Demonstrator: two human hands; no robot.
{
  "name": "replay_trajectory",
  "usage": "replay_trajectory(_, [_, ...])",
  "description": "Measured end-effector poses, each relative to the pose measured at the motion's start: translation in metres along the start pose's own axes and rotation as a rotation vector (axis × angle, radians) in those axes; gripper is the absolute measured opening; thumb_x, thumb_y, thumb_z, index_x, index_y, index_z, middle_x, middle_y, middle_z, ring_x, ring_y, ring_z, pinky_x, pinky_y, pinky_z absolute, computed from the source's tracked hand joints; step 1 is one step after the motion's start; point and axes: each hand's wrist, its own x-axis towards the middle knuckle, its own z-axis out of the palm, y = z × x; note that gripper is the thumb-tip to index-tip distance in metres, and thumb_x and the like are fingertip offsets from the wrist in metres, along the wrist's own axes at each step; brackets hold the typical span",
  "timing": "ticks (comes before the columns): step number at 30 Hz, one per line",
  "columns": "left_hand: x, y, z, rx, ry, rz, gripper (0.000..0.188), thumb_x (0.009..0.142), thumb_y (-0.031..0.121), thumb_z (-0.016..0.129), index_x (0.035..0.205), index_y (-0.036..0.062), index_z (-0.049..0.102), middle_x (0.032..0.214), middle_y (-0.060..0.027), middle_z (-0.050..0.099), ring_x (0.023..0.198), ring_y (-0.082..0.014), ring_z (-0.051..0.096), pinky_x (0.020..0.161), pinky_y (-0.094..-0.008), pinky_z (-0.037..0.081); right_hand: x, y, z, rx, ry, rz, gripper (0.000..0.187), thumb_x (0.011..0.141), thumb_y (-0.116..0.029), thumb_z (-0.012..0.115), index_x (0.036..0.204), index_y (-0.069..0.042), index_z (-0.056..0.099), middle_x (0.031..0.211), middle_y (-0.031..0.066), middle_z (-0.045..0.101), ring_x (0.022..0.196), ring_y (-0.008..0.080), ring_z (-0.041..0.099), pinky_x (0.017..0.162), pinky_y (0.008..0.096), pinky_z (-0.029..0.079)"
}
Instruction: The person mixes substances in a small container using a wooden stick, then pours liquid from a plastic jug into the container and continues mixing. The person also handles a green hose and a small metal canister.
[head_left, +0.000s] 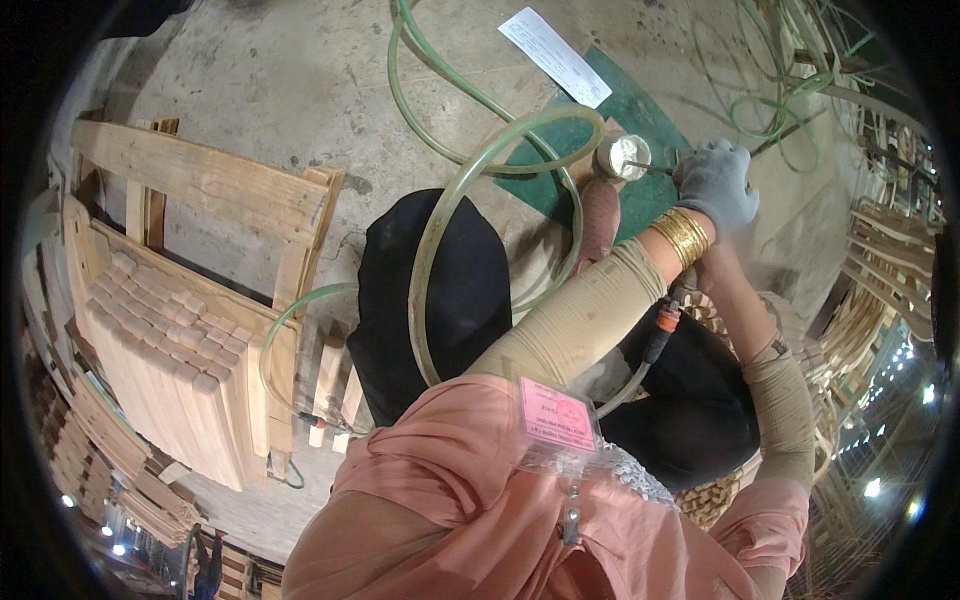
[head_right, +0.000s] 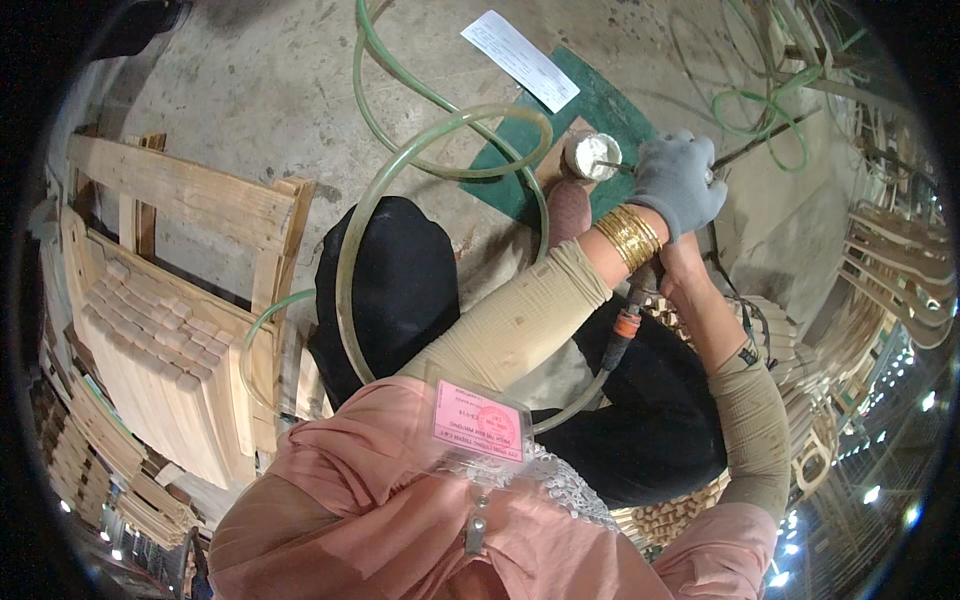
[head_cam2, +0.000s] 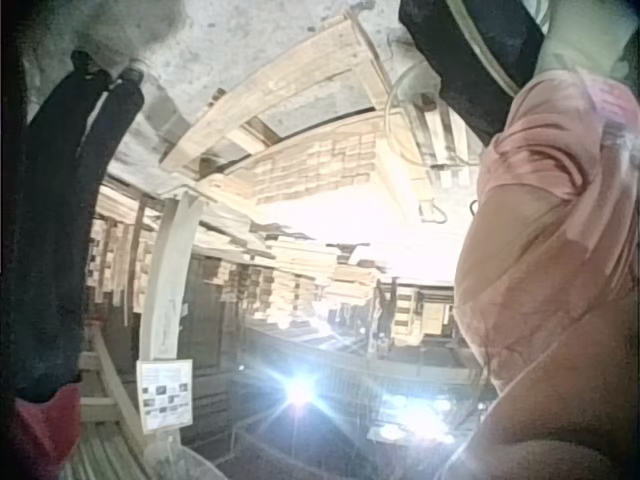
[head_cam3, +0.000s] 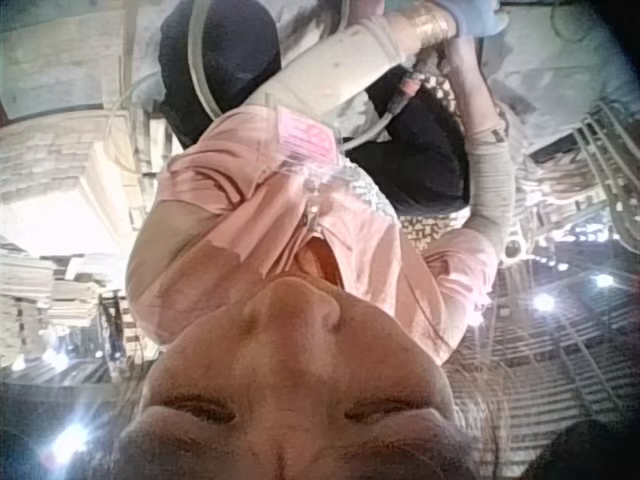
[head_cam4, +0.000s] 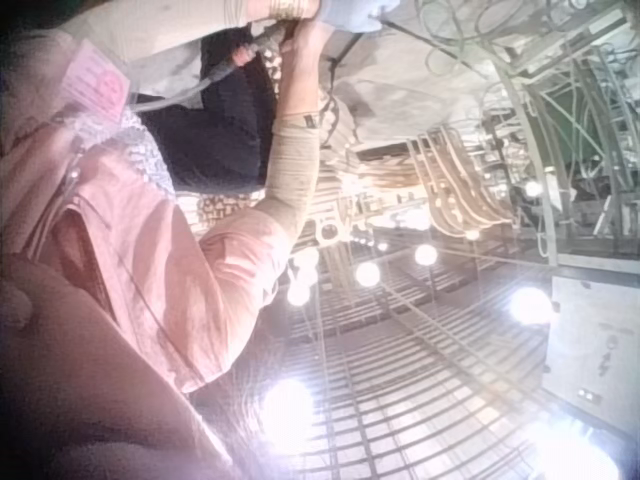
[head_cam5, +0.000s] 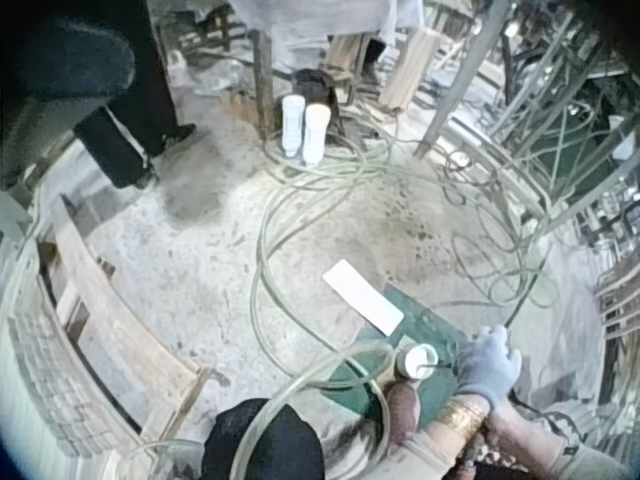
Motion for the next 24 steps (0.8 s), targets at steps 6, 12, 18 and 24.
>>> replay_trajectory(6, [-0.002, 0.0, 0.003, -0.057, -0.059, 0.019, 0.022, 0.059, 0.023, 0.063, 0.073, 0.008, 0.057, 0.08, -0.0136, 0.057, 0.081, -0.0329, 0.054, 0.072, -0.0425, 0.042, 0.019, 0.015, -0.019, 0.155, -0.101, 0.083, 0.035, 0.09, -0.032, 0.046, 0.114, -0.006, 0.051, 0.105, 0.0087, 0.059, 0.093, 0.0207, 0.058, 0.08, 0.04, 0.048])
replay_trajectory(12, [-0.002, -0.003, 0.006, -0.071, 0.01, 0.054, 0.02, 0.058, 0.023, 0.063, 0.072, 0.0095, 0.057, 0.078, -0.0117, 0.057, 0.08, -0.0319, 0.053, 0.071, -0.0426, 0.041, 0.03, 0.021, -0.028, 0.172, -0.184, 0.061, 0.041, 0.085, -0.04, 0.052, 0.109, -0.007, 0.051, 0.101, 0.0088, 0.059, 0.091, 0.0201, 0.058, 0.077, 0.0393, 0.048])
replay_trajectory(18, [0.0, -0.006, -0.004, -0.091, 0.016, -0.01, 0.016, 0.058, 0.022, 0.062, 0.069, 0.0124, 0.056, 0.076, -0.0086, 0.057, 0.079, -0.0311, 0.053, 0.072, -0.0444, 0.039, 0.012, 0.009, -0.003, 0.054, -0.076, -0.011, 0.035, 0.089, -0.03, 0.048, 0.114, -0.006, 0.051, 0.105, 0.0098, 0.059, 0.093, 0.021, 0.058, 0.078, 0.0404, 0.049])
replay_trajectory(24, [-0.003, 0.001, -0.002, 0.081, 0.101, 0.096, 0.015, 0.06, 0.025, 0.061, 0.067, 0.0114, 0.057, 0.073, -0.0094, 0.058, 0.078, -0.0292, 0.054, 0.078, -0.047, 0.035, 0.009, 0.008, -0.01, 0.108, -0.14, 0.022, 0.038, 0.087, -0.027, 0.051, 0.117, -0.005, 0.049, 0.108, 0.0116, 0.057, 0.097, 0.0236, 0.057, 0.08, 0.0403, 0.047])
